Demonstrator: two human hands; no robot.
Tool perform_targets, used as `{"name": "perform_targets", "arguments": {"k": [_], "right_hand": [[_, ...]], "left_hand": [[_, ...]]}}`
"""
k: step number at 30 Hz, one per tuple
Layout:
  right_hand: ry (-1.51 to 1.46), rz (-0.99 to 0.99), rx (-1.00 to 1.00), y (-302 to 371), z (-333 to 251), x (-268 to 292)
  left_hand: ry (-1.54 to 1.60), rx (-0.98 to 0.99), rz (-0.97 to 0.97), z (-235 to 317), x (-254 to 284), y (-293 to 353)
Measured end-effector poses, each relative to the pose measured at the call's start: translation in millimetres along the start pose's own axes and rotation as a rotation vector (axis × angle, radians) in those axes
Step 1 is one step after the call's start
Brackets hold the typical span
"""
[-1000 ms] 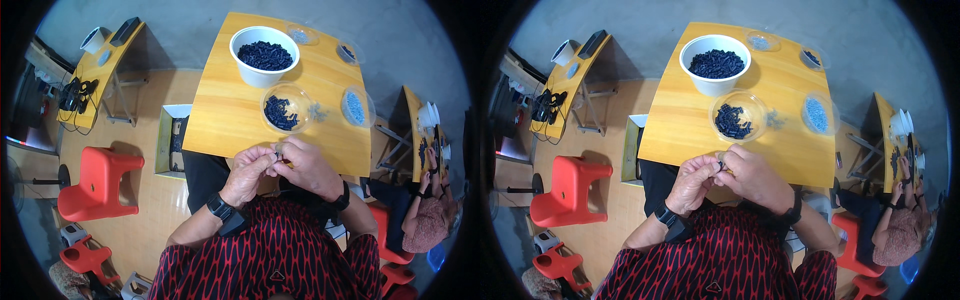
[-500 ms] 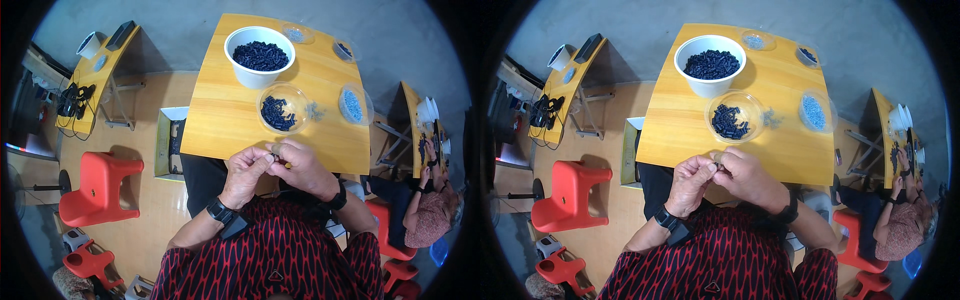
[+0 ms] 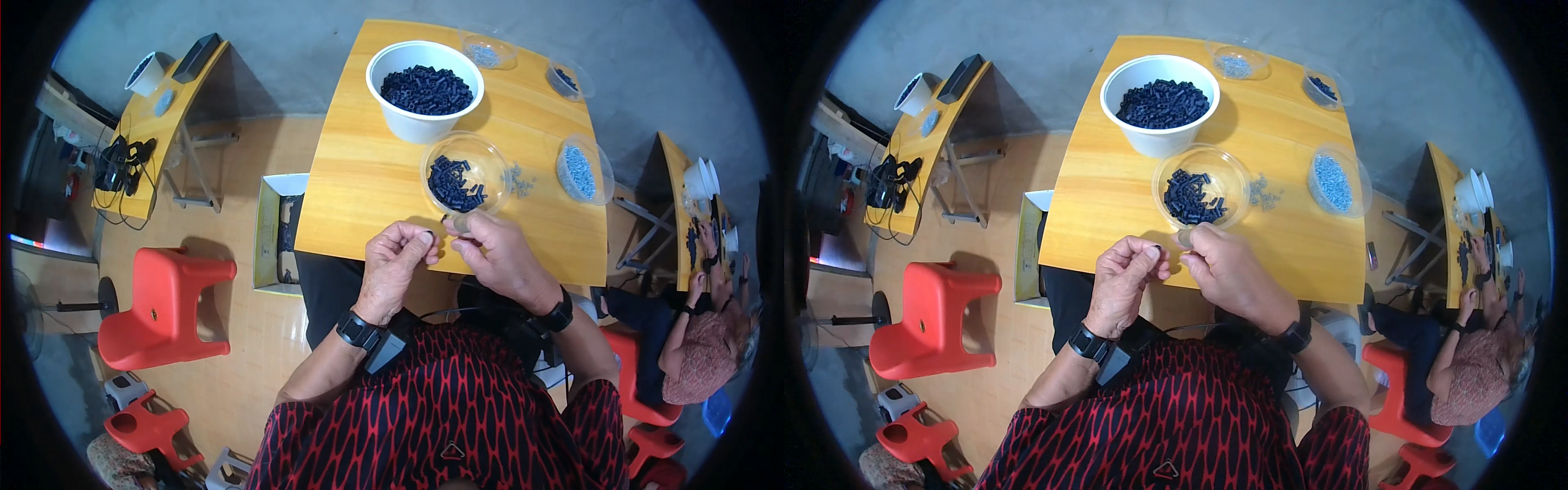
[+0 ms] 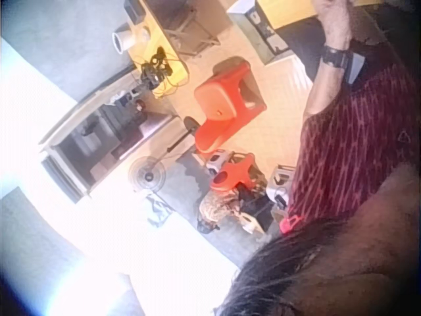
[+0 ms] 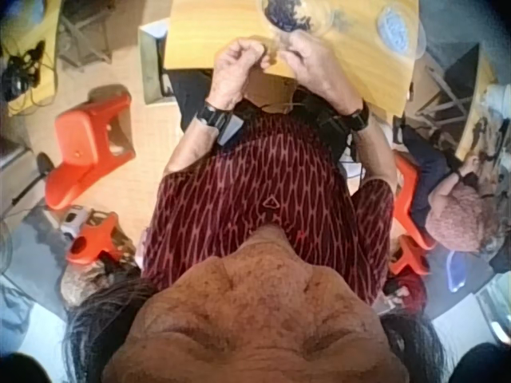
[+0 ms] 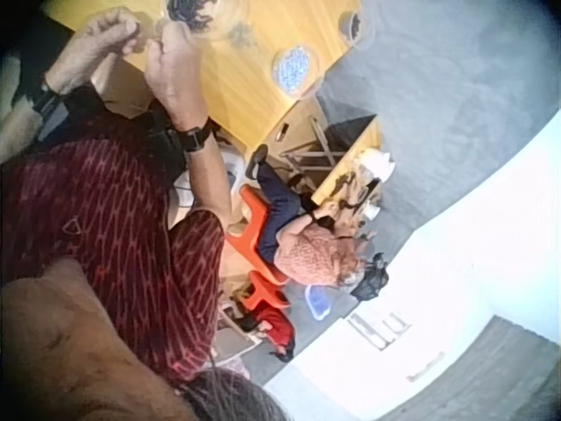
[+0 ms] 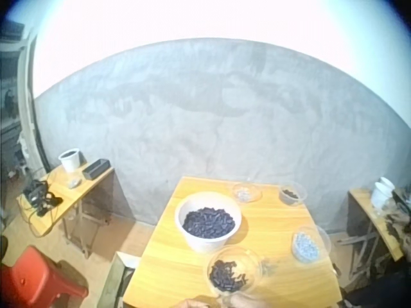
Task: Assembling small blue plastic components by hand at a table in a workshop.
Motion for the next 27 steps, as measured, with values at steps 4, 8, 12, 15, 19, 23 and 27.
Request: {"name": "perform_targets", "arguments": {"k": [4,8,12,15,19,23,27], "right_hand": [[0.136,-0.092,0.019,15.3,7.5,0.9],[0.176,-0.03,-0.016,19.3,5.3,-1.6],[0.212,0.056,0.075,11.3,7.8,-15.3],[0.323,-0.039,0.152,14.0,12.2,-26.7],[0.414,-0.09,0.186,17.1,17.9,-32.0],[0.212,0.012,0.266,21.4,9.8,-27.7],[-0.067,0.016,-0.049,28.7,-1.3,-8.2]], "left_hand": [[0.072,0.034,0.04,-1.9,5.3,0.0],[0.098,0.044,0.075,-0.6,4.8,-1.2],[0.161,0.032,0.099,-2.2,4.4,-1.3],[0.162,0.026,0.096,-0.8,3.5,-1.1],[0.171,0.019,0.051,2.1,2.3,0.4],[0.161,0.006,0.029,-1.8,8.0,1.4],[0.128,0.012,-0.042,5.0,0.8,6.7]]}}
Point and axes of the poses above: each hand's wrist, its own y-axis away from the middle knuckle, its own x-axis out of the back of the hand, z = x × y, the point moved 4 cm from there along -y, towards the middle knuckle, and after that the axes turned 7 degrees about z, right-handed, at the moved point
